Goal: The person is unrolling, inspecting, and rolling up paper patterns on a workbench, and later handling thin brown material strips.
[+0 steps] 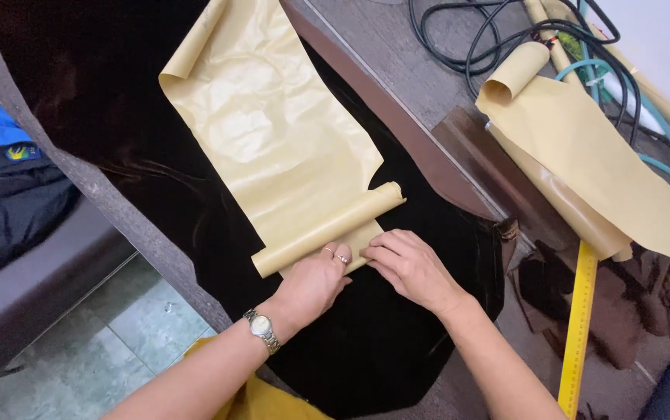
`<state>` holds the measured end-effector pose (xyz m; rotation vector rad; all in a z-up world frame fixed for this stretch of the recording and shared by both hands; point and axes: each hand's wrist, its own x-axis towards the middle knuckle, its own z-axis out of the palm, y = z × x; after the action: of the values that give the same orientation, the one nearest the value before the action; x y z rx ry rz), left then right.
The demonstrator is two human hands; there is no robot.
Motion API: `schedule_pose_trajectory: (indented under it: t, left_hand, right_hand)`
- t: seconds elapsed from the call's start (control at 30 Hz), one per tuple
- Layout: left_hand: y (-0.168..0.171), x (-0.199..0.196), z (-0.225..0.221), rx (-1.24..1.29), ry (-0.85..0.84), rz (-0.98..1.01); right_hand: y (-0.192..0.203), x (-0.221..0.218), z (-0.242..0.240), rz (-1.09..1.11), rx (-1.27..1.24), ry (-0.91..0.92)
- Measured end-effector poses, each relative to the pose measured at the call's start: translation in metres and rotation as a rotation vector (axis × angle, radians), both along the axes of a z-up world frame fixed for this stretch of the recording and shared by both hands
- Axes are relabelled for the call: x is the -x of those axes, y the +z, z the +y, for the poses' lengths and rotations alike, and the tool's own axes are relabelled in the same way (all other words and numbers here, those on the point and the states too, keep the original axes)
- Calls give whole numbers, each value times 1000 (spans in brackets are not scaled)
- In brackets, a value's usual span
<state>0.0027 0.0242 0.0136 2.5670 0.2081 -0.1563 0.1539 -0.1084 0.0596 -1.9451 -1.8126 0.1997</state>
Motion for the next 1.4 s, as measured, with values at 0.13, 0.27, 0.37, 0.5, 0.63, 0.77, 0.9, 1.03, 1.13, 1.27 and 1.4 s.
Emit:
schedule_pose_trajectory:
  t: [0.13, 0.27, 0.37, 0.5, 0.63, 0.77, 0.9, 1.03, 1.13, 1.27, 1.4]
  left_hand:
    - [3, 0, 8, -48, 4, -9]
    - [8, 4, 20, -245, 1, -148]
    - [11, 5, 31, -323, -24, -200]
    - [25, 9, 46, -223, -78, -177]
    - [54, 9, 67, 15, -181, 20]
    - [38, 5, 85, 2, -246, -11]
    - [54, -1, 107, 95, -269, 31]
    - [79, -14, 134, 239, -282, 163]
    - [84, -23, 155, 237, -287, 165]
    - [76, -36, 177, 293, -311, 191]
    - [76, -46, 198, 432, -262, 227]
  right_hand:
    - [0, 2, 5, 8, 14, -3]
    - [11, 7, 16, 52, 31, -5]
    - [21, 13, 24, 80, 48, -8]
    - [26, 20, 30, 61, 157, 12]
    - [27, 26, 35, 15, 245, 17]
    - [25, 27, 39, 33, 309, -38]
    - [37, 29, 55, -42, 303, -64]
    - [46, 34, 68, 26, 353, -136]
    - [44, 31, 76, 114, 432, -208]
    - [55, 31, 99, 94, 479, -226]
    - [70, 30, 123, 134, 482, -282]
